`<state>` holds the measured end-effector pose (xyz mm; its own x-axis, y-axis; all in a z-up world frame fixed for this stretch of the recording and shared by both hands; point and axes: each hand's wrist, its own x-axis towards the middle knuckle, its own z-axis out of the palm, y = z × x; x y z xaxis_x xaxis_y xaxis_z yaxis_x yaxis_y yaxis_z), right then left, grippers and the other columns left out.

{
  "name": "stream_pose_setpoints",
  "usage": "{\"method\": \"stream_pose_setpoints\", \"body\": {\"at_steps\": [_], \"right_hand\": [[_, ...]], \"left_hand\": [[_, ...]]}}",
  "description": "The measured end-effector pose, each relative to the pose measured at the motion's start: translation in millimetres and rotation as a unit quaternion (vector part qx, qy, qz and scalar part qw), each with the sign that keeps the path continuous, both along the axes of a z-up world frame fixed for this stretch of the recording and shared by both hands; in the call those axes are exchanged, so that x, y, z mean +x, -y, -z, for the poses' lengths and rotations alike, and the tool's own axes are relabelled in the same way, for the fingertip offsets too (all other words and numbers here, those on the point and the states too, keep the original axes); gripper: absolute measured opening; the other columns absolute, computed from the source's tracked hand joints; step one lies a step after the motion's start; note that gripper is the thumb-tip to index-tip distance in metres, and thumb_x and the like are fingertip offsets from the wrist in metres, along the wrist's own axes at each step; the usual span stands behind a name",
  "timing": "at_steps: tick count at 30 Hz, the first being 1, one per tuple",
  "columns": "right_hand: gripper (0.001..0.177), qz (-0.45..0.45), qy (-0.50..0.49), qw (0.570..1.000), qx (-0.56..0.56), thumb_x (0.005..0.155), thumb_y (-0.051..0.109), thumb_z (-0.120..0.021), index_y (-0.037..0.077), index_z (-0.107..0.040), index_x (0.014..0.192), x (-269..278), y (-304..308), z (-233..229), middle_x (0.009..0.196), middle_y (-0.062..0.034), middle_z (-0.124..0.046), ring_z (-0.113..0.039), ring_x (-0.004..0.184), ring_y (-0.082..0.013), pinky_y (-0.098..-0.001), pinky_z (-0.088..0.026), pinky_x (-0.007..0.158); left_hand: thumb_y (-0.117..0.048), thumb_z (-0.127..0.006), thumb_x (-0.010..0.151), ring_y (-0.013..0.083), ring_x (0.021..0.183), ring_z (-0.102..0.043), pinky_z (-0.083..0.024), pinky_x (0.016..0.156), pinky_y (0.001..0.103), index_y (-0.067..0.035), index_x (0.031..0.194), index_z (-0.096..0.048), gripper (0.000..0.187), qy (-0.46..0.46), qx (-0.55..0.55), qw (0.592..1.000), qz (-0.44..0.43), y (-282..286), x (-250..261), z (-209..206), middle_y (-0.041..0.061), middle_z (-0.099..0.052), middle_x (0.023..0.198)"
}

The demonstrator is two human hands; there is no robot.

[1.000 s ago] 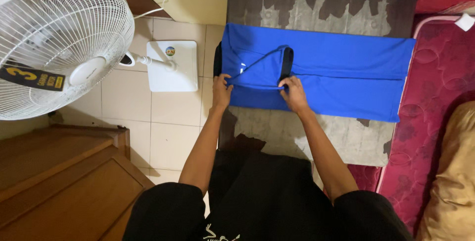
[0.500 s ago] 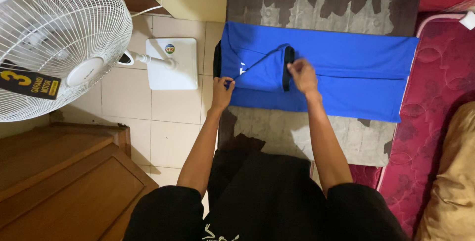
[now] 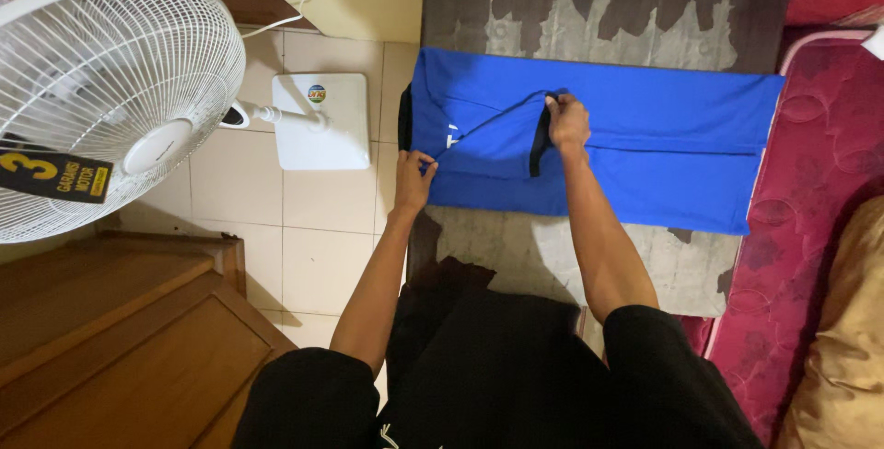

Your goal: The person picks up a blue shirt from a pile on a bed, lays it flat on a small table, and folds it by bringing the sides and sleeves inward and then folding the body in half.

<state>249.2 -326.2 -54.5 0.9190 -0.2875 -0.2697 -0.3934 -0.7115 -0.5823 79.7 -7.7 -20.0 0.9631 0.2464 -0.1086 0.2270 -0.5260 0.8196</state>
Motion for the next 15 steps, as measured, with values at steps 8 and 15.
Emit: {"method": "stream_pose_setpoints", "body": {"at_steps": [8, 15], "right_hand": [[0.029, -0.025, 0.064, 0.993, 0.095, 0.096, 0.028, -0.074, 0.006, -0.064, 0.112, -5.8, -4.0, -23.8, 0.095, -0.0121, -0.073, -0.071, 0.088, -0.0315, -0.0432, -0.056, 0.083], [0.027, -0.217, 0.299, 0.926, -0.079, 0.085, 0.000, -0.069, 0.006, -0.057, 0.108, -65.5, -71.0, -98.1, 0.110, -0.0191, -0.058, -0.053, 0.106, -0.0415, -0.0517, -0.043, 0.091]], "left_hand": [[-0.011, -0.075, 0.092, 0.0238, 0.080, -0.056, -0.050, 0.072, 0.037, -0.009, 0.108, -0.068, 0.018, -0.052, -0.084, 0.994, -0.042, -9.9, -5.2, -23.3, 0.008, -0.054, 0.097], [-0.005, -0.066, 0.100, 0.0270, 0.101, -0.060, -0.051, 0.088, 0.037, -0.011, 0.116, -0.069, 0.017, 0.081, 0.000, 0.997, -0.009, 3.8, -21.3, -58.1, 0.012, -0.056, 0.107]]}}
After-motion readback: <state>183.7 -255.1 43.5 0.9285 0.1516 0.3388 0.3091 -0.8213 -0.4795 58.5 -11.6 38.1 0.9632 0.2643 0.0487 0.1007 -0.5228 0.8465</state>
